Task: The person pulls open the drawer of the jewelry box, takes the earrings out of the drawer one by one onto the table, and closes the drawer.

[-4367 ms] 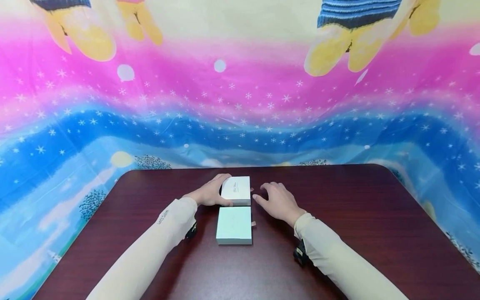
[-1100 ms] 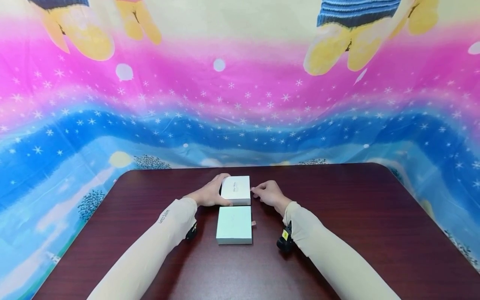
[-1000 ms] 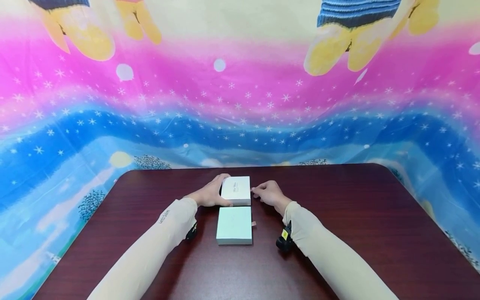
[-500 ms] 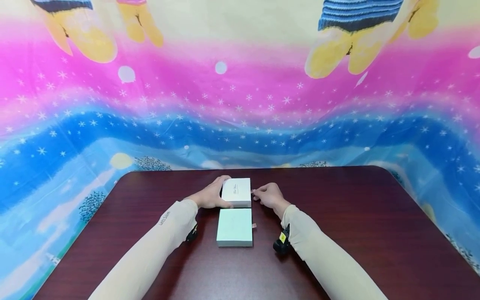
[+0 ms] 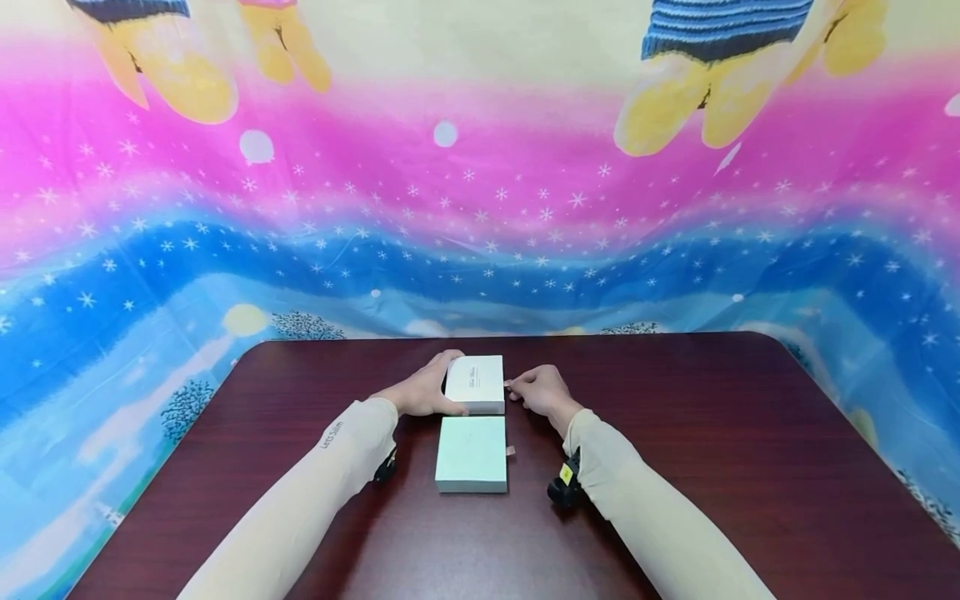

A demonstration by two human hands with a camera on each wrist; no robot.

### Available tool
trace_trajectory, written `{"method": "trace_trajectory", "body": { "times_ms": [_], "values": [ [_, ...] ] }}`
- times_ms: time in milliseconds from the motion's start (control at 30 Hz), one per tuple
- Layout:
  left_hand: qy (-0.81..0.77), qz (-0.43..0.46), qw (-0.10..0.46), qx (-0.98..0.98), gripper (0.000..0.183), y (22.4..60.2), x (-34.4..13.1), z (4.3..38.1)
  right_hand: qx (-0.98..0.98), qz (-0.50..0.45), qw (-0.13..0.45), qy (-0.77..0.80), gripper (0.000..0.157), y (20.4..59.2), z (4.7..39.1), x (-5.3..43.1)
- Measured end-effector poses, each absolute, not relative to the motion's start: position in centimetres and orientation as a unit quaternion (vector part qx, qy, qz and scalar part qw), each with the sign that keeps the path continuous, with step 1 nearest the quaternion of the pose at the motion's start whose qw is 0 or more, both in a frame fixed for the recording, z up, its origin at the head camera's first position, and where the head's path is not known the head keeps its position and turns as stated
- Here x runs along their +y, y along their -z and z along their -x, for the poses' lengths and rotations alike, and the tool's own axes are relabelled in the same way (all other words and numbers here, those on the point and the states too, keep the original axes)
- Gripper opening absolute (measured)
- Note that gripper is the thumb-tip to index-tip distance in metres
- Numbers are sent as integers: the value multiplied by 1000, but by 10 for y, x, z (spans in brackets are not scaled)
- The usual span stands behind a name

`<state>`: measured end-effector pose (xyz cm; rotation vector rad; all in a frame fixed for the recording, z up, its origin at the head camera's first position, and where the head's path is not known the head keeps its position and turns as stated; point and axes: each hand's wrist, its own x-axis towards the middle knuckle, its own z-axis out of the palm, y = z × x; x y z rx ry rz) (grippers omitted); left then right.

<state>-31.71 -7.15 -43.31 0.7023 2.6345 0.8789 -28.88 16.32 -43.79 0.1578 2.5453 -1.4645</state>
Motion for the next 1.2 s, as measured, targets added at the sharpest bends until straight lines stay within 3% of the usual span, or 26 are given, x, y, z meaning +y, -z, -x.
{"method": "trace_trajectory", "body": {
  "times_ms": [1200],
  "values": [
    [-305,-237,149,910,100,440,-71,321,874,-55,99,472,25,438,287,163]
  ]
}}
